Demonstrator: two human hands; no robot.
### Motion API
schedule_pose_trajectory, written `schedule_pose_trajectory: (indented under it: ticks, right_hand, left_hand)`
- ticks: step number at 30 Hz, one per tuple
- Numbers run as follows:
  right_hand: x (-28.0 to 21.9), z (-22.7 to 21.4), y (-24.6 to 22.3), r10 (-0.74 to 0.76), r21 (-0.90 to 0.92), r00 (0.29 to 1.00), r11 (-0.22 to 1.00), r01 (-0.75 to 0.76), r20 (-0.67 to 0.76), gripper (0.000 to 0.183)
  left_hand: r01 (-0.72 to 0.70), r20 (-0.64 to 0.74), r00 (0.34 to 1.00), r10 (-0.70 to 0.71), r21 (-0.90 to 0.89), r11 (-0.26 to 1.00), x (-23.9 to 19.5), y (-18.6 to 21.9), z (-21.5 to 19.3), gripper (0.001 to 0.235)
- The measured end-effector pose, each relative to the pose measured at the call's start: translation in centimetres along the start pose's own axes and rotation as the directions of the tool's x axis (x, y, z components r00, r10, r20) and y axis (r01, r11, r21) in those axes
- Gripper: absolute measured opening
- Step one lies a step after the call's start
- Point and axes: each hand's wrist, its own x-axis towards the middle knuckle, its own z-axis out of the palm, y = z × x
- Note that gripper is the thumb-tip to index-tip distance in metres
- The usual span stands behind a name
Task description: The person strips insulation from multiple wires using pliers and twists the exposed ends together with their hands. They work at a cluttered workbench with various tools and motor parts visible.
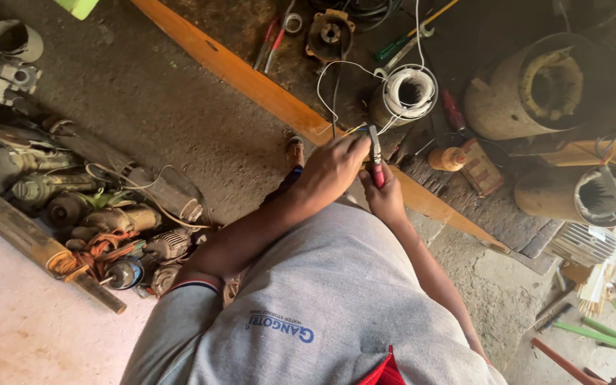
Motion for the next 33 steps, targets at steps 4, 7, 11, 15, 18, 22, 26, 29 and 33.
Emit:
schedule_pose_trajectory:
  ticks: [4,7,11,15,18,22,26,29,33]
  right_hand:
    - [0.3,0.4,0.0,0.222,0.003,0.975,0.975,-0.222,0.009,0.019]
    - [0.3,0.0,-0.2,0.005,-0.033,1.000,0.999,-0.005,0.007,0.021]
    - [0.1,-0.1,-0.7,0.110,-0.152,0.993,0.982,-0.114,-0.031,0.018]
    - [-0.2,0.0,-1.4,0.028,-0.152,0.998,0.988,-0.036,-0.049,0.021]
    - [-0.4,-0.5,-2.1,-0.058,-0.112,0.996,0.992,0.049,-0.073,0.027]
    - [-0.9,-0.3,-2.4,0.040,-0.162,0.997,0.986,-0.049,-0.059,0.022]
    - [-0.3,-0.5,-1.9,0.090,-0.194,0.995,0.976,-0.097,-0.042,0.022]
    - [0.1,-1.0,-0.9,-0.005,-0.148,0.998,0.989,-0.005,-0.065,0.018]
    - [0.0,-1.1,-0.3,0.040,-0.151,0.998,0.987,-0.047,-0.051,0.024]
  left_hand:
    - [0.038,0.095,0.993,-0.064,0.254,0.966,1.1,0.1,0.3,0.030]
    - [0.041,0.202,0.976,-0.077,0.175,0.984,0.4,1.3,0.4,0.023]
    - [0.063,0.064,0.995,-0.070,0.109,0.992,1.1,0.2,-0.6,0.011]
    - [0.080,0.107,0.989,-0.099,0.173,0.982,1.8,0.1,-0.8,0.014]
    - [0.039,0.229,0.971,-0.067,0.122,0.992,0.8,2.0,-0.5,0.014]
    - [0.120,0.221,0.966,-0.133,0.071,0.990,1.3,0.5,-1.8,0.010]
    - [0.052,0.043,0.997,-0.061,0.186,0.981,2.8,0.2,-1.6,0.008]
    - [-0.073,0.245,0.967,0.066,0.022,0.997,0.9,3.3,-1.3,0.011]
    - [-0.157,0.208,0.956,0.209,-0.242,0.957,-0.5,5.8,-2.4,0.014]
